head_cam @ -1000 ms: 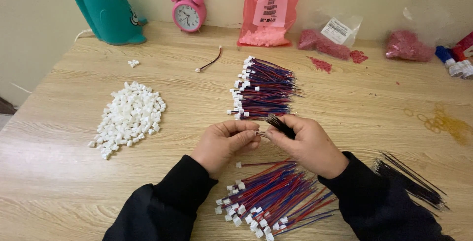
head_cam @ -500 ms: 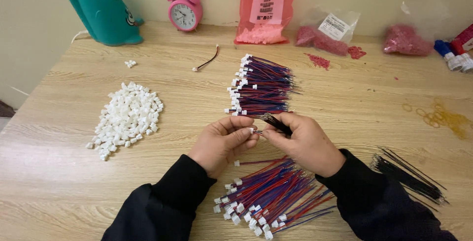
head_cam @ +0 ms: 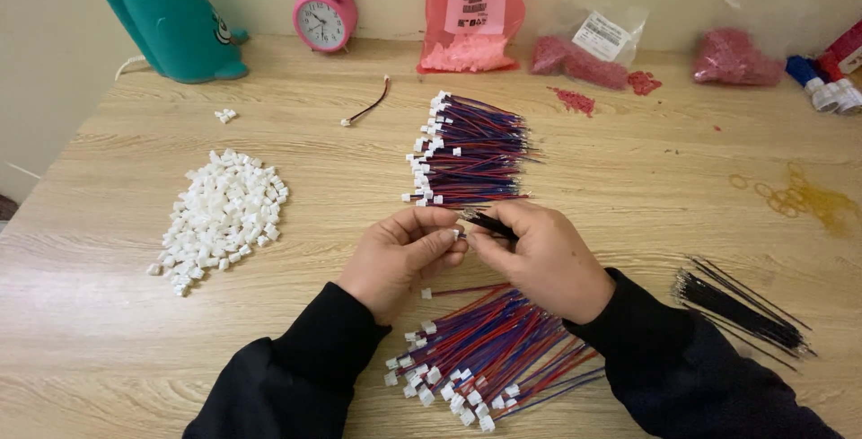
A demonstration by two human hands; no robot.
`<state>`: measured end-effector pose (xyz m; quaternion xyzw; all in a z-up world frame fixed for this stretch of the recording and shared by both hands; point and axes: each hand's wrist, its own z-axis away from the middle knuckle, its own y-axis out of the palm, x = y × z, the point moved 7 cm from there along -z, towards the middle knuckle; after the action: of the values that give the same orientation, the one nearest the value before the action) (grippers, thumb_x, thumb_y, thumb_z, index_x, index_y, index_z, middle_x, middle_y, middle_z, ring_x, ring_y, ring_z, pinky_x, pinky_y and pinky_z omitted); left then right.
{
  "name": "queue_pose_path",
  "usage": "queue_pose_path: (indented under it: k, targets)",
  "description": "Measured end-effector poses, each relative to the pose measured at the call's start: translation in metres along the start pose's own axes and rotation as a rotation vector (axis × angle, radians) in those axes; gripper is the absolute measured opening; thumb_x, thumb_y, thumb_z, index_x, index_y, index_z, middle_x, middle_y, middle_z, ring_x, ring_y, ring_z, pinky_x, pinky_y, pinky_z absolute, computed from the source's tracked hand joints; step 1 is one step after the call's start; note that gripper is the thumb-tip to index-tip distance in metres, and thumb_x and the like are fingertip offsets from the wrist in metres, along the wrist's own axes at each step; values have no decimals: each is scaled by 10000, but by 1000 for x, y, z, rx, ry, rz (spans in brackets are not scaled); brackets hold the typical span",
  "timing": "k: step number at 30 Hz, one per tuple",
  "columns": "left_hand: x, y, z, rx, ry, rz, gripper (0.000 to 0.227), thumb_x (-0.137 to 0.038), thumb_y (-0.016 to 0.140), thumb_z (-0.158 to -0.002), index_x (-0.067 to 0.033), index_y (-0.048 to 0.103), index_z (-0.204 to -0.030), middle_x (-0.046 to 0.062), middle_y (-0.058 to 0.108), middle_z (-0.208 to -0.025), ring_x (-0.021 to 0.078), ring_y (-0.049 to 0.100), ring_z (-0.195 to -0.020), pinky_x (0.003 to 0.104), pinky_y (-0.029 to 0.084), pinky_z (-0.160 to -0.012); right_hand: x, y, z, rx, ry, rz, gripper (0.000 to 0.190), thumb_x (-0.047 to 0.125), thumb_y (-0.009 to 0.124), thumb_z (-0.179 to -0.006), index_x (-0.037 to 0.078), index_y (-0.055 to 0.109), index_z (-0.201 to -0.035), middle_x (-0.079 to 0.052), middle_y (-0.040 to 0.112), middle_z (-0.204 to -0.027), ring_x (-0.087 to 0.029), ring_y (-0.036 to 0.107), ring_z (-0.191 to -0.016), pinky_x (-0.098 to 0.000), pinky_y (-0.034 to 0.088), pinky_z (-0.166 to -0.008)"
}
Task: Assembling small electronic wire harnesses by inserting wire bundles into plastic connectors on a wooden work surface.
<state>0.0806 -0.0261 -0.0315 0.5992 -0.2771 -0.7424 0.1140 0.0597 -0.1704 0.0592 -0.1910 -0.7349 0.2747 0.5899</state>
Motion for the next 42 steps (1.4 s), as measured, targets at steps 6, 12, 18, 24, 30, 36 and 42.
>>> queue_pose_path:
  k: [6, 12, 18, 24, 30, 36, 42]
  targets:
    - [-7, 6, 5, 2, 38, -86, 213, 23, 672, -854, 64, 650, -1062, 142, 661, -891, 192, 694, -793, 320, 641, -762, -3, 0, -1, 29, -42, -27, 114, 132, 681, -845, 37, 726, -887, -170, 698, -766, -271, 700, -777, -357, 551, -706]
    - [-5, 3, -1, -10, 69, -107, 212, 33, 665, -856, 77, 652, -1063, 170, 672, -894, 218, 708, -787, 342, 646, -747, -4, 3, -2, 42, -37, -90, 124, 158, 668, -862, 49, 725, -882, -130, 704, -744, -216, 680, -745, -344, 547, -712]
    - [-10, -19, -18, -30, 143, -230, 235, 24, 669, -859, 39, 655, -1093, 159, 688, -947, 179, 700, -789, 303, 640, -732, -29, -23, -16, -117, -60, -148, 220, 151, 527, -988, -14, 670, -999, -142, 642, -767, -226, 615, -766, -344, 532, -722]
    - [-55, -6, 4, -21, 384, -864, 365, -4, 701, -820, -137, 682, -1160, 164, 594, -1288, 261, 725, -881, 370, 620, -758, -45, -68, -19, -262, -68, 79, 295, 253, 534, -1071, 57, 627, -872, -101, 588, -620, -205, 552, -586, -341, 484, -625]
    - [-50, 12, 27, 306, 248, -1548, 330, -279, 816, -707, -150, 732, -1000, 108, 666, -939, 341, 713, -878, 423, 592, -778, -16, -3, -6, 175, 98, -87, 229, 252, 471, -1009, 82, 625, -1027, -86, 601, -640, -191, 541, -548, -286, 493, -571]
    - [-24, -3, 15, 328, 223, -1657, 171, -356, 788, -709, -228, 736, -810, -1, 670, -866, 247, 701, -866, 357, 585, -763, -7, 17, -1, 220, -19, -99, 183, 213, 622, -931, 51, 676, -866, -84, 654, -660, -150, 574, -692, -320, 504, -680]
    - [-38, 0, 11, 317, 286, -1536, 137, -253, 714, -767, -162, 710, -869, 66, 720, -835, 286, 709, -872, 420, 576, -724, -20, 22, 2, 241, 94, -291, 244, 229, 623, -950, 38, 681, -811, 6, 504, -573, -102, 463, -575, -224, 379, -538]
